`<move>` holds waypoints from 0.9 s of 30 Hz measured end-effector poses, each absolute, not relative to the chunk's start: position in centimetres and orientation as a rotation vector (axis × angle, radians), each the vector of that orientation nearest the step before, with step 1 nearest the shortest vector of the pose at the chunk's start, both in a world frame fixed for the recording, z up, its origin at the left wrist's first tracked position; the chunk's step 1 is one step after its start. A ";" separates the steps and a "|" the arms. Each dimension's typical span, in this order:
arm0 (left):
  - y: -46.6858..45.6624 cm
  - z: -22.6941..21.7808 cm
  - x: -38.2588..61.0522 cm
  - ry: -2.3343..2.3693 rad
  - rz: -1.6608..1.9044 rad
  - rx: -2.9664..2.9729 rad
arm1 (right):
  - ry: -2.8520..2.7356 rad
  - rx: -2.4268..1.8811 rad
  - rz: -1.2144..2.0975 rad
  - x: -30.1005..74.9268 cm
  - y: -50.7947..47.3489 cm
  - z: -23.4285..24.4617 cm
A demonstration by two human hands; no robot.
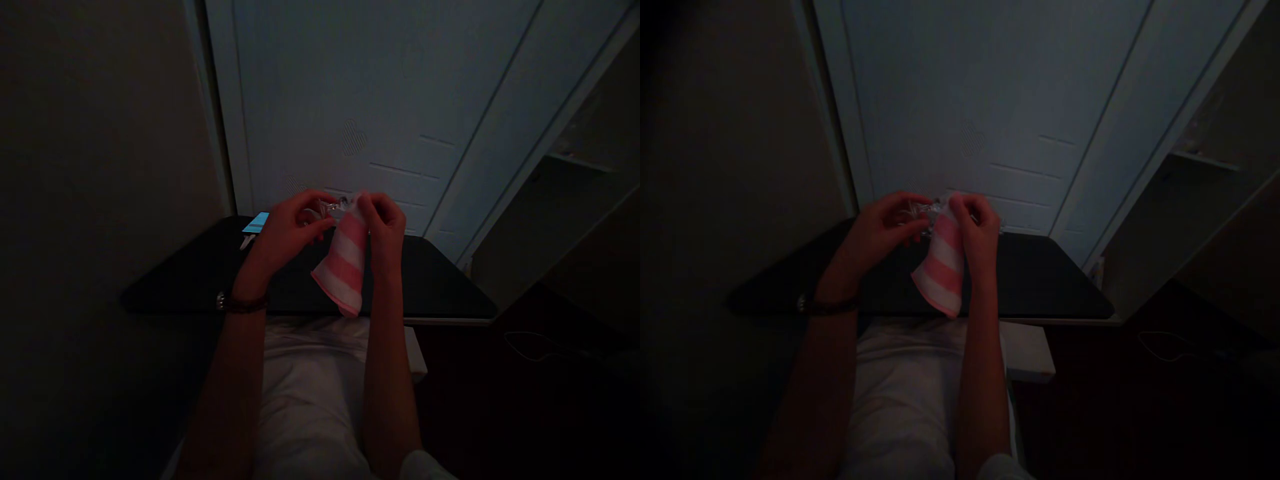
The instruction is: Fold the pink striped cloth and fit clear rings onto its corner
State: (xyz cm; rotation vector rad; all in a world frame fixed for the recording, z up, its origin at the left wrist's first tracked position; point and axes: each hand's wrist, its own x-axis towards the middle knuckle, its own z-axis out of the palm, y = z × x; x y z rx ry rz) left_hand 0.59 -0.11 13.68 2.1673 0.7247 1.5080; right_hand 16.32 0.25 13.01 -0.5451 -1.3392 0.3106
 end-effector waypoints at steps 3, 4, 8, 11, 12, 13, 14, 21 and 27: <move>0.0 13.7 0.6 0.715 1.475 2.168 | -1.338 -0.551 0.308 16.4 0.2 13.0; 0.0 13.6 0.6 0.714 1.458 2.169 | -1.340 -0.550 0.308 16.4 0.2 13.0; 0.2 13.4 0.7 0.714 1.395 2.165 | -1.350 -0.537 0.315 16.4 0.3 13.0; 0.6 13.0 0.7 0.691 1.328 2.169 | -1.355 -0.548 0.313 16.4 0.3 13.0; 0.7 12.9 0.7 0.682 1.304 2.172 | -1.356 -0.554 0.311 16.4 0.3 13.0; 0.8 12.8 0.8 0.677 1.283 2.176 | -1.358 -0.560 0.309 16.4 0.3 13.0; 0.9 12.7 0.8 0.675 1.265 2.181 | -1.359 -0.563 0.308 16.4 0.3 13.0; 0.8 12.8 0.8 0.696 1.317 2.215 | -1.350 -0.571 0.313 16.5 0.3 13.0; -0.2 13.9 0.9 0.746 1.606 2.146 | -1.340 -0.551 0.304 16.5 0.2 13.0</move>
